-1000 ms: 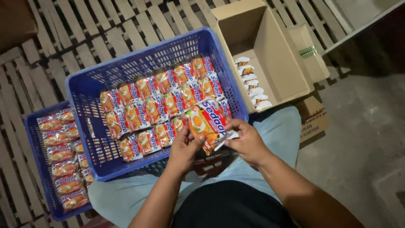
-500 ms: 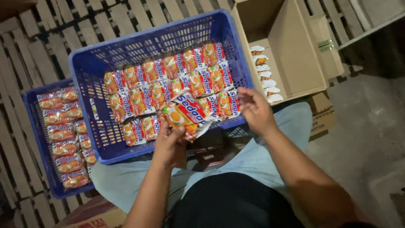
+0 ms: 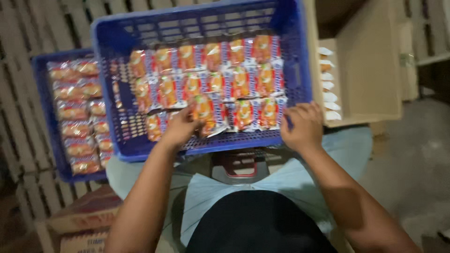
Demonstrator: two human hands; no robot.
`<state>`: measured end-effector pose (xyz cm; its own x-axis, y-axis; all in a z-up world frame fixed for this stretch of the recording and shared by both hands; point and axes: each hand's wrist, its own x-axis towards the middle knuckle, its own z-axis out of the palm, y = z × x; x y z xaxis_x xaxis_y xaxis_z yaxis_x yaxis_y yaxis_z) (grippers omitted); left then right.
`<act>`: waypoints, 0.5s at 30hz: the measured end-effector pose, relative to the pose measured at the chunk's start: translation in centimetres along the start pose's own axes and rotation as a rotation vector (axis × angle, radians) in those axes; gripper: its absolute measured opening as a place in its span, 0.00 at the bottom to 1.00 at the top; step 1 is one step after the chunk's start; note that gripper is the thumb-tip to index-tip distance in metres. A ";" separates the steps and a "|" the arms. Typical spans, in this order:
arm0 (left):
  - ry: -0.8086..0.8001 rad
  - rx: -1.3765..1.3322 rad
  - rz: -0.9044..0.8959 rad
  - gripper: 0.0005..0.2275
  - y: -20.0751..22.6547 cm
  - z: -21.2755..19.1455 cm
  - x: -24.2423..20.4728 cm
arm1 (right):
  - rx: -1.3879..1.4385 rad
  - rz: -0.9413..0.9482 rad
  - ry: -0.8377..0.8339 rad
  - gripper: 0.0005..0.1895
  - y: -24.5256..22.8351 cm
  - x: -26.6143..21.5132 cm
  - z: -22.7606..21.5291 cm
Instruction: The person transfers small packaged food items from a blue plastic basket into a cardboard box. They pick up each package individually and place it into the box, repeating the process until the basket is empty.
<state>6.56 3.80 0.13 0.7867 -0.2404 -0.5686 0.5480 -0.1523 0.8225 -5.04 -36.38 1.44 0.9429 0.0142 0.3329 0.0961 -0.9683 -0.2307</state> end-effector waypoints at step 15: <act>-0.149 0.929 -0.342 0.30 0.3 2.3 5.2 | -0.043 0.017 -0.132 0.08 -0.1 -0.2 -0.3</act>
<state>10.13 0.28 -2.59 0.5499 -0.1521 -0.8213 0.2481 -0.9091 0.3345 -5.36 -36.40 1.68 0.9783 0.0278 0.2051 0.0686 -0.9785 -0.1945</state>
